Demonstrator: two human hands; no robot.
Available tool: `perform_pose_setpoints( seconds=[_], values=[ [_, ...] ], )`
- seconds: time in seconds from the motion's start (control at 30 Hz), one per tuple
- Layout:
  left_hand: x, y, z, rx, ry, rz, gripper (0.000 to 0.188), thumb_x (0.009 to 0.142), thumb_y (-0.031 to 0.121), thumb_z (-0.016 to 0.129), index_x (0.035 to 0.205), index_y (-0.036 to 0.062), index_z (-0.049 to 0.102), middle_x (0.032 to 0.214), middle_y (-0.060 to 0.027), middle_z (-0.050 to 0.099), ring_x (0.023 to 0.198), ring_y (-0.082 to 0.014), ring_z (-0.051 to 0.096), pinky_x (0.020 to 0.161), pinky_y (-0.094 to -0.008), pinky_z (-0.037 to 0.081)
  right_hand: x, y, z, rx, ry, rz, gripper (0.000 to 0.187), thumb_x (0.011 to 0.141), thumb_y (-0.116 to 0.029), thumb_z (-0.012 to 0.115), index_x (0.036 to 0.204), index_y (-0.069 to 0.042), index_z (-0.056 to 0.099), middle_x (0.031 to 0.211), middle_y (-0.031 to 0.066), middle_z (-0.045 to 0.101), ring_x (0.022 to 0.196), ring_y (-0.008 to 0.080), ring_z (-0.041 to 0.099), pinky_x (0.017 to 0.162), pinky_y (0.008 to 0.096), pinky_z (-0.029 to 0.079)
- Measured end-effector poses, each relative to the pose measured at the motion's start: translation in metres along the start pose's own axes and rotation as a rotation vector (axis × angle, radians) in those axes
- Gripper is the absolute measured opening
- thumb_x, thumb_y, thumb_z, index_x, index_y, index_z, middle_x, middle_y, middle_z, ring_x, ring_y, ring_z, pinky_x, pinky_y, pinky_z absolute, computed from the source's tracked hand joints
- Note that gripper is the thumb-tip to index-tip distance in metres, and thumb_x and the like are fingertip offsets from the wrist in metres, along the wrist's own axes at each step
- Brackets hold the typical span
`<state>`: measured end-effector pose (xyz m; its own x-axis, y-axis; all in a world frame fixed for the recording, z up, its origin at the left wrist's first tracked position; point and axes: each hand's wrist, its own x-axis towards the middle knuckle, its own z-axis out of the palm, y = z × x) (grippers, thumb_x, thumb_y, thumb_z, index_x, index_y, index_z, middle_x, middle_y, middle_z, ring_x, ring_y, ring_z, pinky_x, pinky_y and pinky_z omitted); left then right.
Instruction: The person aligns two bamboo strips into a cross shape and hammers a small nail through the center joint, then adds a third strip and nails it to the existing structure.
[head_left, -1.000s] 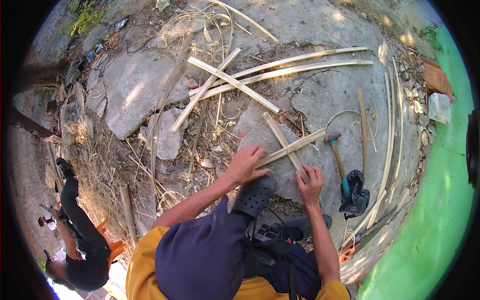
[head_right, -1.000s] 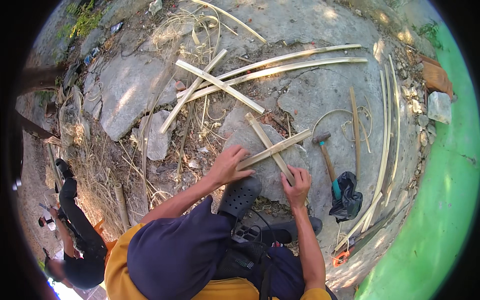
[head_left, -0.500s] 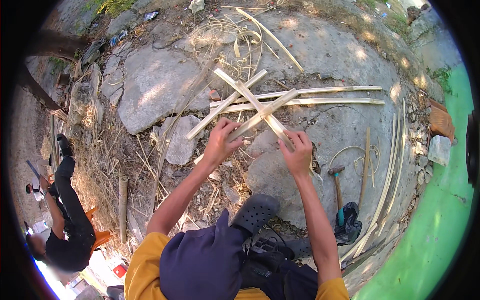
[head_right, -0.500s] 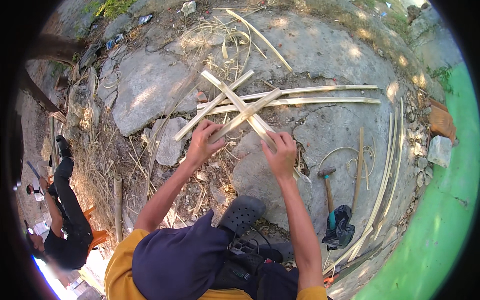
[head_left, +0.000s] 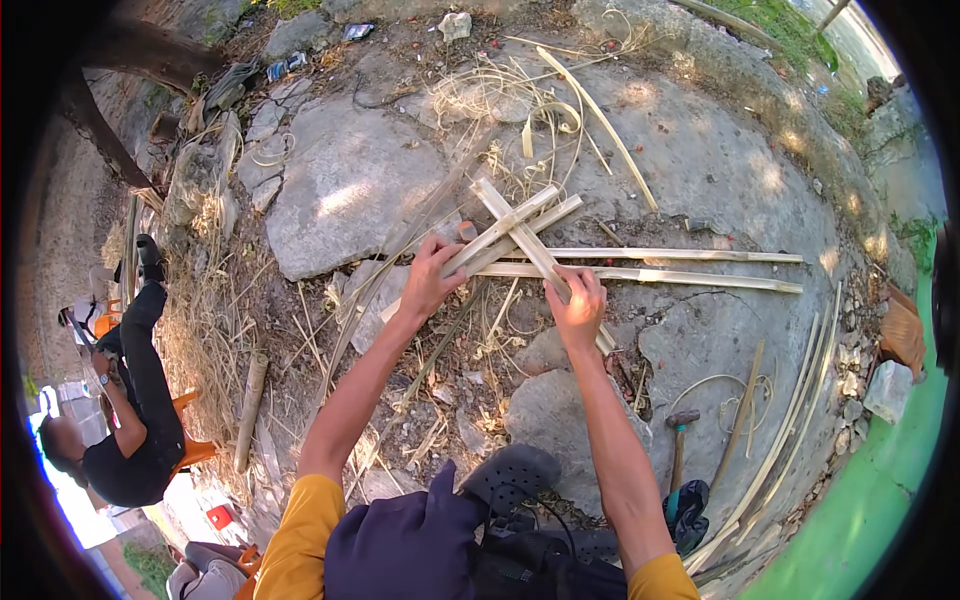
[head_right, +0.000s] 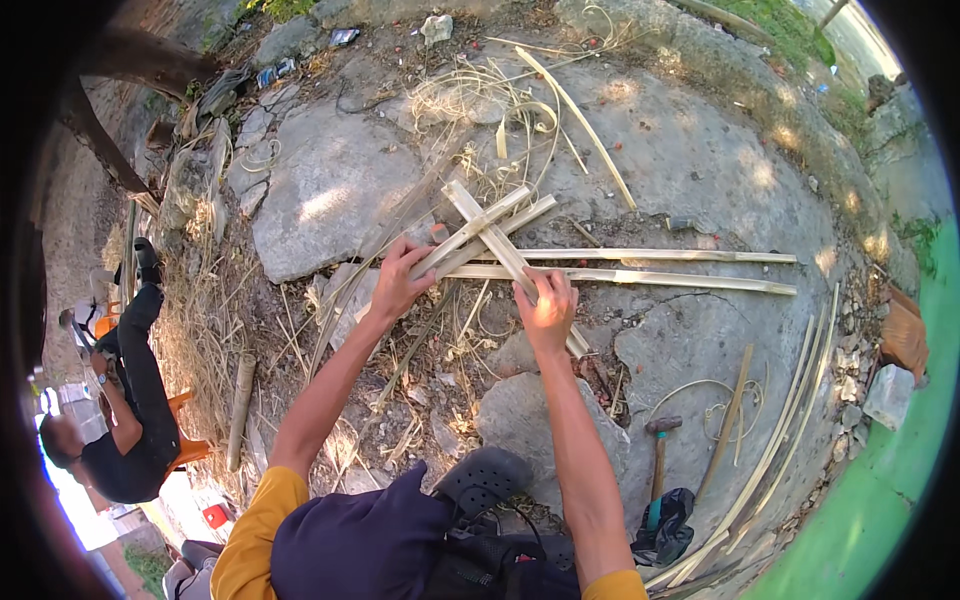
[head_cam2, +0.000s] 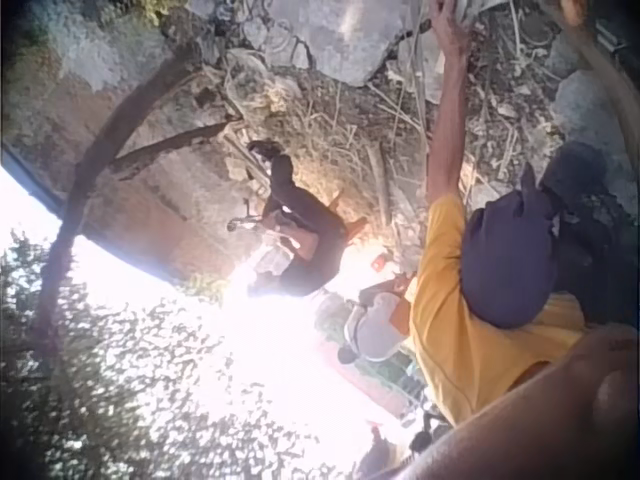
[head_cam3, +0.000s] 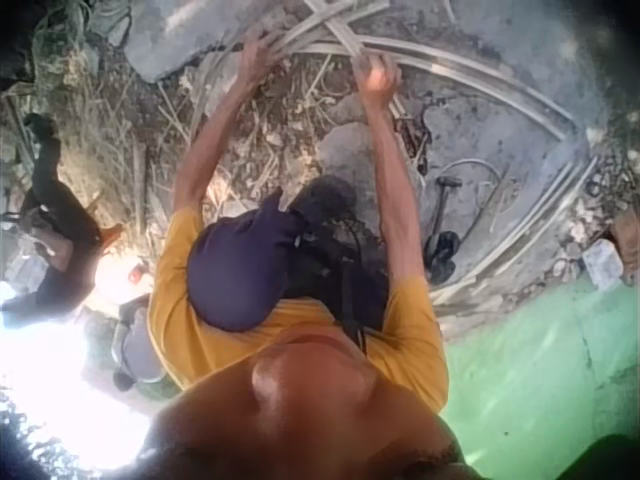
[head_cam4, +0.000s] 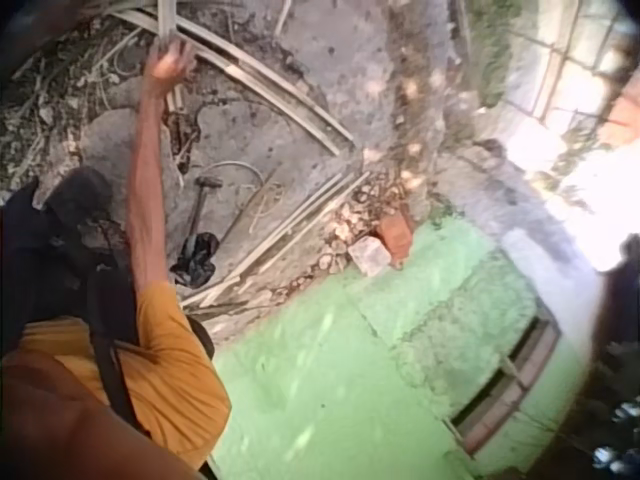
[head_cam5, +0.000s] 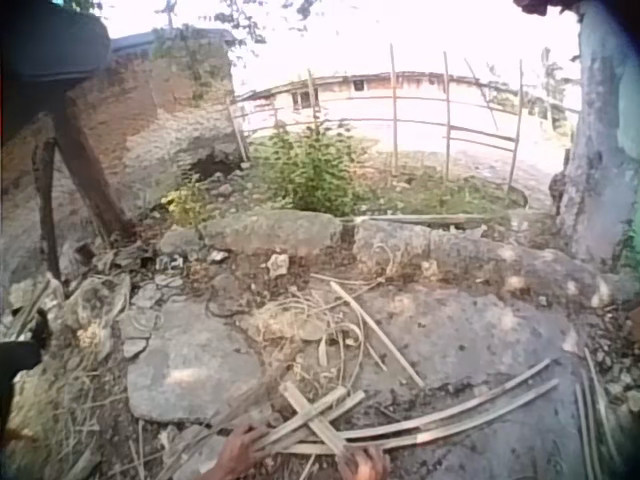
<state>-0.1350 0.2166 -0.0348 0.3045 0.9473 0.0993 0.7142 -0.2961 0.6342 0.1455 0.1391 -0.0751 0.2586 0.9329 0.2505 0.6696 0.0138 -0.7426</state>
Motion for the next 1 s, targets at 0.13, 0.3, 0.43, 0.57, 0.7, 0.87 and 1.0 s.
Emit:
perform_pose_setpoints(
  seconds=[0.13,0.3,0.43,0.57,0.7,0.87,1.0],
  values=[
    [0.005,0.006,0.005,-0.043,0.030,-0.027,0.043,0.083,0.011,0.082,0.124,0.0008,0.076,0.107,-0.0137,0.064,0.098,-0.0306,0.066,0.090,-0.0422,0.056,0.002,0.008,0.003,-0.017,0.038,-0.012,0.034,0.083,-0.016,0.088,0.115,-0.012,0.079,0.102,0.0041,0.068,0.099,0.0257,0.066,0.090,0.0450,0.049],
    [0.006,0.004,0.008,-0.037,-0.030,0.034,0.042,0.086,0.010,0.080,0.126,0.0022,0.074,0.108,-0.0145,0.061,0.098,-0.0334,0.065,0.089,-0.0441,0.056,0.001,0.007,0.007,-0.005,0.060,0.024,0.033,0.083,-0.015,0.088,0.115,-0.011,0.079,0.100,0.0059,0.066,0.099,0.0273,0.066,0.090,0.0464,0.050],
    [0.005,0.001,0.011,-0.026,-0.023,0.050,0.044,0.084,0.012,0.083,0.127,0.0026,0.075,0.108,-0.0135,0.064,0.100,-0.0311,0.067,0.090,-0.0425,0.057,0.002,0.006,0.005,0.045,0.042,0.032,0.032,0.084,-0.013,0.087,0.114,-0.007,0.079,0.102,0.0095,0.068,0.098,0.0304,0.067,0.088,0.0456,0.055],
    [0.004,0.000,0.013,-0.075,-0.029,0.041,0.044,0.084,0.011,0.083,0.126,0.0023,0.075,0.108,-0.0136,0.064,0.098,-0.0310,0.067,0.088,-0.0418,0.057,0.004,0.007,0.001,0.043,0.029,0.033,0.032,0.084,-0.013,0.087,0.115,-0.007,0.079,0.103,0.0104,0.068,0.098,0.0310,0.067,0.087,0.0454,0.056],
    [0.002,0.000,0.013,-0.071,-0.024,0.058,0.043,0.085,0.011,0.083,0.126,0.0018,0.076,0.109,-0.0136,0.064,0.098,-0.0307,0.068,0.088,-0.0409,0.058,0.006,0.005,0.000,0.043,0.050,-0.015,0.033,0.082,-0.011,0.088,0.114,-0.008,0.078,0.099,0.0103,0.066,0.092,0.0323,0.067,0.082,0.0469,0.055],
    [0.004,0.009,0.014,-0.091,-0.036,0.030,0.044,0.087,0.011,0.082,0.129,0.0016,0.075,0.112,-0.0137,0.064,0.100,-0.0308,0.068,0.089,-0.0409,0.058,0.009,0.006,-0.006,0.054,0.022,-0.030,0.034,0.082,-0.010,0.088,0.114,-0.008,0.078,0.100,0.0107,0.066,0.091,0.0324,0.068,0.081,0.0464,0.055],
    [0.009,0.011,0.017,-0.092,-0.067,0.037,0.045,0.089,0.012,0.081,0.132,0.0017,0.073,0.115,-0.0141,0.063,0.102,-0.0318,0.068,0.091,-0.0418,0.058,0.008,0.002,-0.005,0.048,0.011,-0.003,0.035,0.082,-0.010,0.088,0.116,-0.006,0.078,0.101,0.0100,0.067,0.093,0.0317,0.068,0.082,0.0457,0.055]
  ],
)
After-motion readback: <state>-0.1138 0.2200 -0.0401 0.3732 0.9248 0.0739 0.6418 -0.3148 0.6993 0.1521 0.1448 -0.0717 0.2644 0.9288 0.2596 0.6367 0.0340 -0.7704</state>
